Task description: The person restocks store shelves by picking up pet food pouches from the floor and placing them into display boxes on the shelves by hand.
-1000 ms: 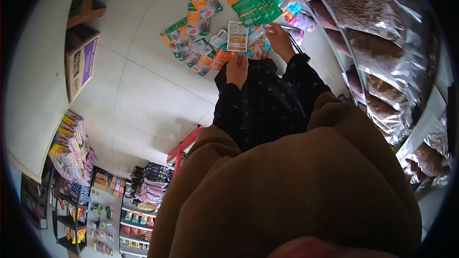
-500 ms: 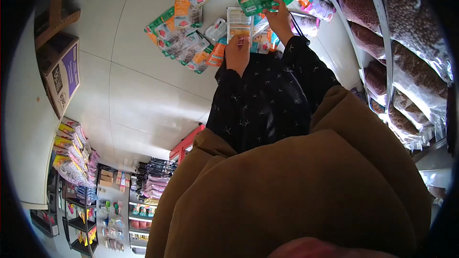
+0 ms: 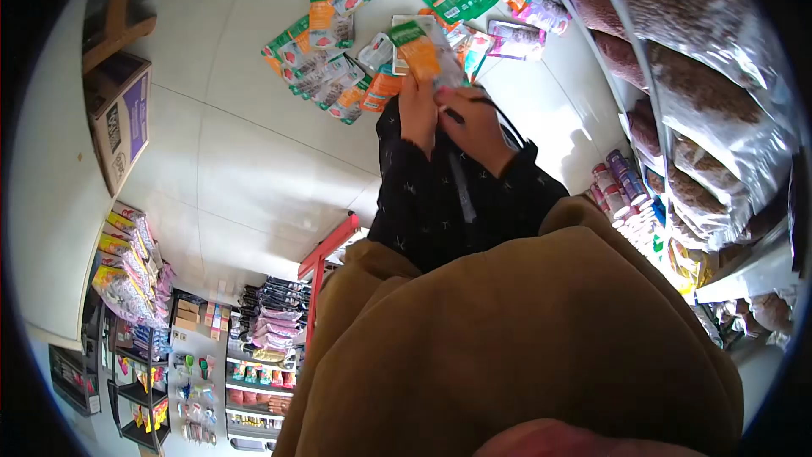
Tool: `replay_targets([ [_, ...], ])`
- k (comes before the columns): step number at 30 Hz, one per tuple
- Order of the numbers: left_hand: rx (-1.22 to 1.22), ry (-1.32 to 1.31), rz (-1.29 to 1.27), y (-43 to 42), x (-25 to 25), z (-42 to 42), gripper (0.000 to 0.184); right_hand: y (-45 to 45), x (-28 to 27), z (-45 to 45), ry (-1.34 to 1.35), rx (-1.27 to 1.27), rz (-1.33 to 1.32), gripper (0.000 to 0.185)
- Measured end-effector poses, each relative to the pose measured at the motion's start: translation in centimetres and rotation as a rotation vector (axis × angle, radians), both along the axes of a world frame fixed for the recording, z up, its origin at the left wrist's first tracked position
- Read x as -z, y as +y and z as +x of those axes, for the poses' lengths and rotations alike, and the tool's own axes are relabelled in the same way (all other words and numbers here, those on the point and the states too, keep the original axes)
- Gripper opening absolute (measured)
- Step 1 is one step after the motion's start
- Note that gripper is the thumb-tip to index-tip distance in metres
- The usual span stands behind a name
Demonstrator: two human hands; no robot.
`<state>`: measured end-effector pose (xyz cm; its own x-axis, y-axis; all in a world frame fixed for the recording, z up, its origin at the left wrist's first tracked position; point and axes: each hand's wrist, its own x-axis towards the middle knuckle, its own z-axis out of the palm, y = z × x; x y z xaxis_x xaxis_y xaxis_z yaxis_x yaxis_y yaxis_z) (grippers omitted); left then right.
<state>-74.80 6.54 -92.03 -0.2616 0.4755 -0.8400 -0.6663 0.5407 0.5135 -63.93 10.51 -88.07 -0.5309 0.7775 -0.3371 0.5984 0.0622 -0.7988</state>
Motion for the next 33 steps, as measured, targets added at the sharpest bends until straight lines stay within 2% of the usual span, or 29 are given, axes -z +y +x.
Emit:
replay_targets([
  [2,0.08,-0.028,0.073,-0.1,-4.1,-0.1,0.042,0.9,-3.8,1.0,0.068,-0.049,0.048,0.026],
  [4,-0.042,-0.211,0.064,0.6,-9.7,0.1,0.041,2.9,-7.9,1.8,0.051,0.19,0.068,0.028],
  [5,-0.041,-0.195,0.09,0.9,-12.1,0.0,0.041,3.7,-9.6,2.4,0.07,0.188,0.092,0.028],
  [8,0.009,-0.317,0.229,2.2,-18.6,-0.5,0.039,5.9,-14.1,4.0,0.234,0.554,-0.607,0.032],
  [9,0.02,-0.297,0.256,2.2,-20.4,-0.7,0.039,6.4,-15.8,4.5,0.262,0.547,-0.585,0.032],
  [12,0.252,-0.043,0.323,1.8,-25.2,-1.3,0.035,7.4,-21.6,5.3,0.253,0.405,-0.673,0.033],
  [16,0.11,-0.008,0.435,3.6,-36.1,-1.2,0.032,8.0,-31.0,4.3,0.407,0.469,-0.597,0.03],
  [20,0.092,-0.037,0.469,2.5,-42.7,-1.8,0.03,7.7,-38.0,4.6,0.508,0.382,-0.501,0.03],
  [25,0.162,0.043,0.507,1.4,-51.1,-1.6,0.03,6.3,-45.2,5.7,0.67,0.315,-0.414,0.028],
  [33,0.5,0.302,0.684,-2.9,-61.7,0.9,0.029,-0.2,-55.8,10.2,0.88,0.297,-0.225,0.026],
])
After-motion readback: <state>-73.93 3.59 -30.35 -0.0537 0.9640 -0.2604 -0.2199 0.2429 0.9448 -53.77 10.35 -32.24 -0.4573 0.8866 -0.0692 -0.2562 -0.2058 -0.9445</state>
